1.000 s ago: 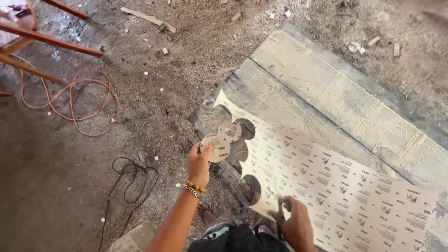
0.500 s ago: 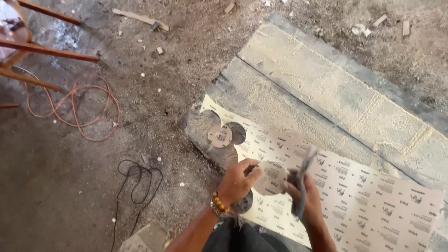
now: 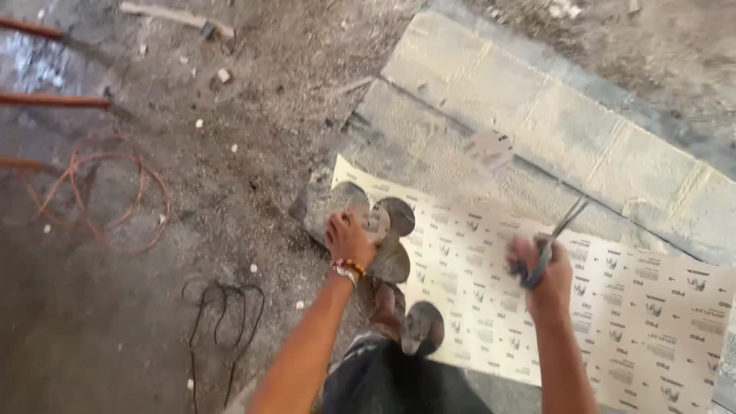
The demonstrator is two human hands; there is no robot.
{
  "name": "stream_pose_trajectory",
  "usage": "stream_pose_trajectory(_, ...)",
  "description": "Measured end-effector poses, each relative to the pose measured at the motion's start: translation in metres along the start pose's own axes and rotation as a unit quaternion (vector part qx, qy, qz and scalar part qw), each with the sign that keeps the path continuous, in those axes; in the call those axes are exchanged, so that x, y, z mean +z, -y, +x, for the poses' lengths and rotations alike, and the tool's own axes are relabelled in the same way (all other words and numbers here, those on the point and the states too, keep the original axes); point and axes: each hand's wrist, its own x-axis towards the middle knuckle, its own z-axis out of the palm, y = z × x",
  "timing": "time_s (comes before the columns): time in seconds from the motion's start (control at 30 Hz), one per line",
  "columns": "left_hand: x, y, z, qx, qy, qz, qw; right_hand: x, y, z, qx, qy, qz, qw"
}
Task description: Cut circular shapes out of a sheet of sandpaper using scissors.
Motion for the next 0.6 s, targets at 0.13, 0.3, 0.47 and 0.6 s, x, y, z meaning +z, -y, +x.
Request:
stream_pose_trajectory(0.13,0.039,0.03,0.013,0.028,-0.066,0.011,0.997,-0.033,-0.05,-0.052,0.081,-0.091,-0.182,0.976)
stream_pose_trajectory(0.3,0.031,0.079,-0.003,-0.03,-0.042,-0.316,0.947,-0.071,-0.101,-0.112,0.017,-0.076,-0.297,0.952)
stream_pose_trajectory(0.47,-0.019,0.042,-0.048,-0.105,0.091,-0.547,0.826,-0.058,-0.101,-0.149,0.049,-0.134,-0.335,0.931)
stream_pose_trajectory(0.6,0.049,0.008,-0.064,0.166,0.025,-0.311,0.935,-0.041,-0.109,-0.134,-0.043,-0.067,-0.3,0.951)
